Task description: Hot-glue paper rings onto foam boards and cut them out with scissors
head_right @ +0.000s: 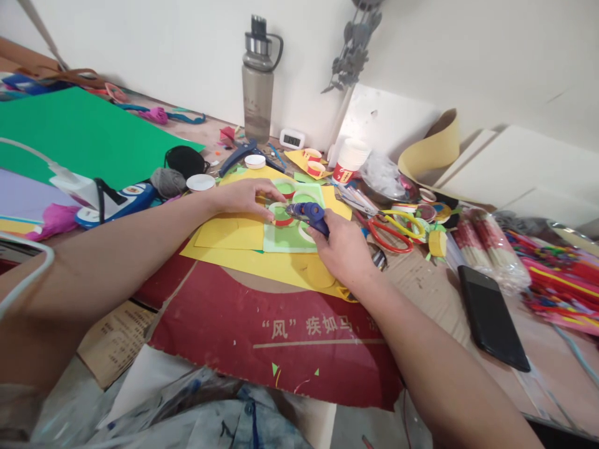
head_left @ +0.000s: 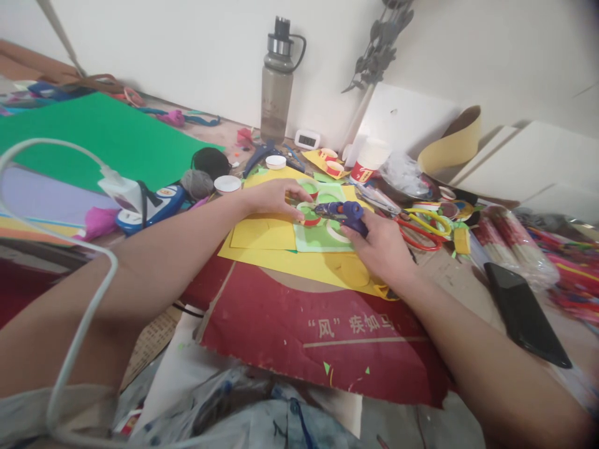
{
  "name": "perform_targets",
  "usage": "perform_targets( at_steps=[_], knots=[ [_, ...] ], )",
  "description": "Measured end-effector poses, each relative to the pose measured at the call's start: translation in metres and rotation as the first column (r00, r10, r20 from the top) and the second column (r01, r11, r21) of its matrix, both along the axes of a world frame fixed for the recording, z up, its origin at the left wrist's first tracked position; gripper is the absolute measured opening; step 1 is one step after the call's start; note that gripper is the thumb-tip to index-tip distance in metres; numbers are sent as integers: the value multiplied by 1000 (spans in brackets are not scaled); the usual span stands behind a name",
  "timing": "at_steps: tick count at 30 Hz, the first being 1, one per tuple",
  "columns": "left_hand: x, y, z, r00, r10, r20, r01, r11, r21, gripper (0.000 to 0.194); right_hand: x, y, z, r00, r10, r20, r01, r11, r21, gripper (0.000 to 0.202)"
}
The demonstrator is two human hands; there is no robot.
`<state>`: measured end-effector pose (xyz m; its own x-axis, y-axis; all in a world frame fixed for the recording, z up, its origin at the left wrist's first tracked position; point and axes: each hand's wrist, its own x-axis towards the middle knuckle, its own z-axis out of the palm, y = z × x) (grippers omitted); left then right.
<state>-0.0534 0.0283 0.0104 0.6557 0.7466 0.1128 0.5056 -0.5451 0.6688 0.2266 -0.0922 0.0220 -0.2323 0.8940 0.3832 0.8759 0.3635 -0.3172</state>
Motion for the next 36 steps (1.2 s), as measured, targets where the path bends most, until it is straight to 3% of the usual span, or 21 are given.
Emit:
perform_targets(
  at_steps=[28, 36],
  knots=[
    [-1, 0, 3, 999, -21, -41, 21, 1000, 4, 68, 0, 0, 0, 999, 28, -16, -28, 999, -16, 24],
    [-4, -3, 7, 995, -61, -84, 65, 997, 43, 54, -2, -1, 2, 1000, 13, 5, -13, 1000, -12, 22]
  ],
)
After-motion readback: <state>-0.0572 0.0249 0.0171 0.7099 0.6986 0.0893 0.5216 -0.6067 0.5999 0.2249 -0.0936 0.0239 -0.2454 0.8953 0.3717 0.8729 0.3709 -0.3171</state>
